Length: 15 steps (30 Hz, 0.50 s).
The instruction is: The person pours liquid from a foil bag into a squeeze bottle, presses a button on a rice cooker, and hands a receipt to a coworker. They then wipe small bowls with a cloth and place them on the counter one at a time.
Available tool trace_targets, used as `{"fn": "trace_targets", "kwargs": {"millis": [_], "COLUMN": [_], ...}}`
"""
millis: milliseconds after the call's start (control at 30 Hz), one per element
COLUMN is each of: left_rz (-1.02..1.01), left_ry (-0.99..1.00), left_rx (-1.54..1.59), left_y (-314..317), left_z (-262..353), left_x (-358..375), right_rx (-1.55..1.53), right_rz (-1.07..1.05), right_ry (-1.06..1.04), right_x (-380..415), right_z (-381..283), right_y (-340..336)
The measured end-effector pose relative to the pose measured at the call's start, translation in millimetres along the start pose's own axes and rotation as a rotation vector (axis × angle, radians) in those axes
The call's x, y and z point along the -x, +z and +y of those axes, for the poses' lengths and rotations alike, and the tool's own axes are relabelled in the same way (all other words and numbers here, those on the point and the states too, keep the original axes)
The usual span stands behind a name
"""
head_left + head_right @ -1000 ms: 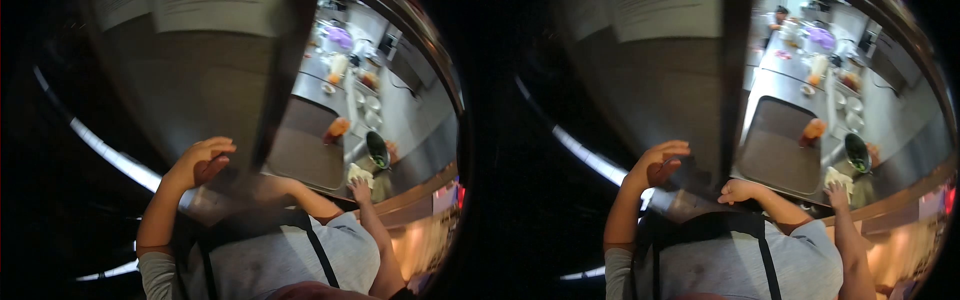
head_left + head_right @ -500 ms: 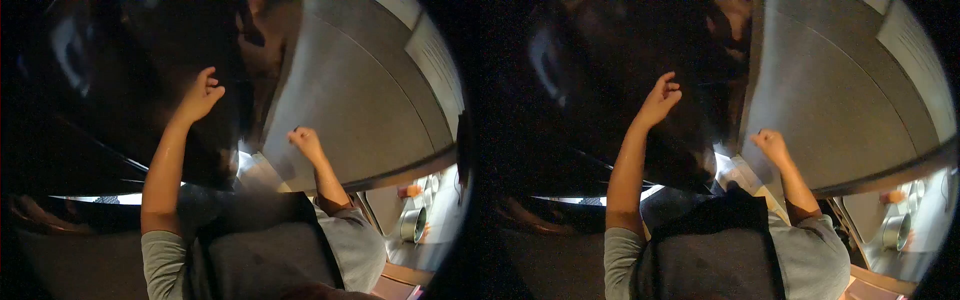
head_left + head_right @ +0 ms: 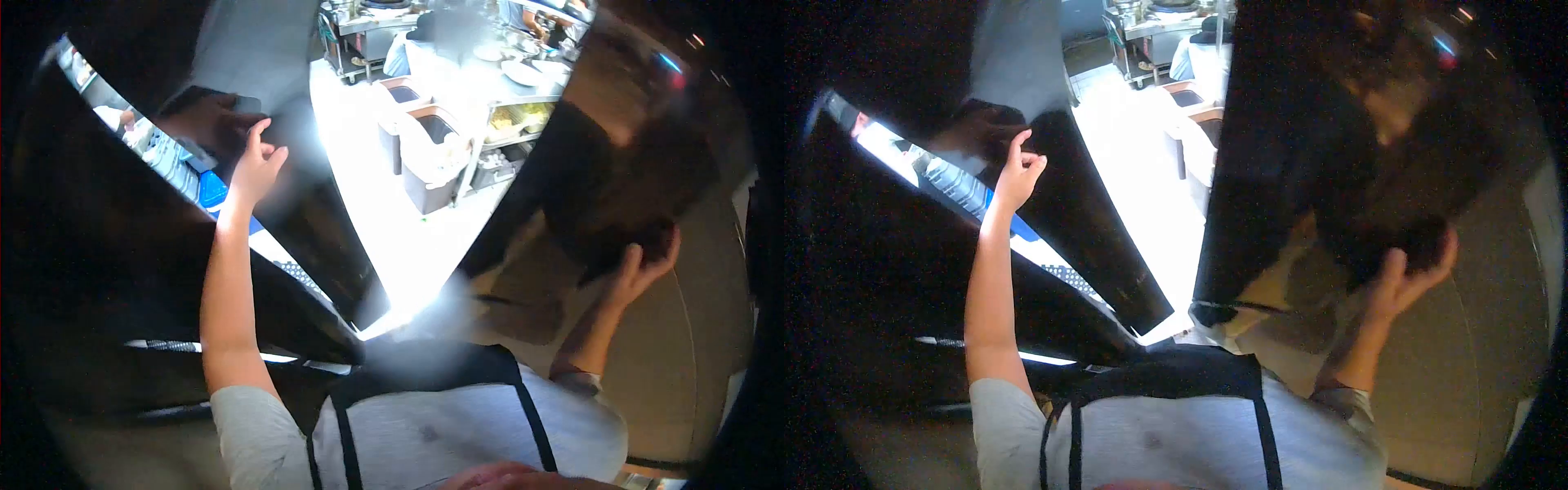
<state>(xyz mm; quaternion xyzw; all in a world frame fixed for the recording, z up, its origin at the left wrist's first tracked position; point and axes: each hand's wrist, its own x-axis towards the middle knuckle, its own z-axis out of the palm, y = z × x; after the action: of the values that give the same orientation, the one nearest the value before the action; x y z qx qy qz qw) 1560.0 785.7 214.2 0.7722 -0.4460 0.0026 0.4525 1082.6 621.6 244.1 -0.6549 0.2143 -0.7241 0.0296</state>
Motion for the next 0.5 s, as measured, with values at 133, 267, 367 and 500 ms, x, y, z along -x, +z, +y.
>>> {"fn": "trace_targets", "kwargs": {"millis": [133,267,367,500], "left_rz": [-0.094,-0.061,-0.060,-0.046], "left_ry": [-0.092,-0.079,-0.063,0.076], "left_rx": [0.219,0.372,0.633,0.795], "left_y": [13.2,36.4,68.1,90.0], "left_z": [-1.3,37.2,63.0,70.7], "left_x": [-94.3,-129.9,-189.1,-283.9], "right_rx": [-0.018,-0.223,-0.363,-0.556], "right_rz": [0.219,0.279,0.165,-0.029], "right_ry": [-0.049,-0.173,-0.197,-0.153], "right_x": [-13.6,1.6,27.8,48.1], "right_z": [18.1,-23.3,-35.4,-45.8], "right_y": [57.5,112.2,210.7,360.0]}}
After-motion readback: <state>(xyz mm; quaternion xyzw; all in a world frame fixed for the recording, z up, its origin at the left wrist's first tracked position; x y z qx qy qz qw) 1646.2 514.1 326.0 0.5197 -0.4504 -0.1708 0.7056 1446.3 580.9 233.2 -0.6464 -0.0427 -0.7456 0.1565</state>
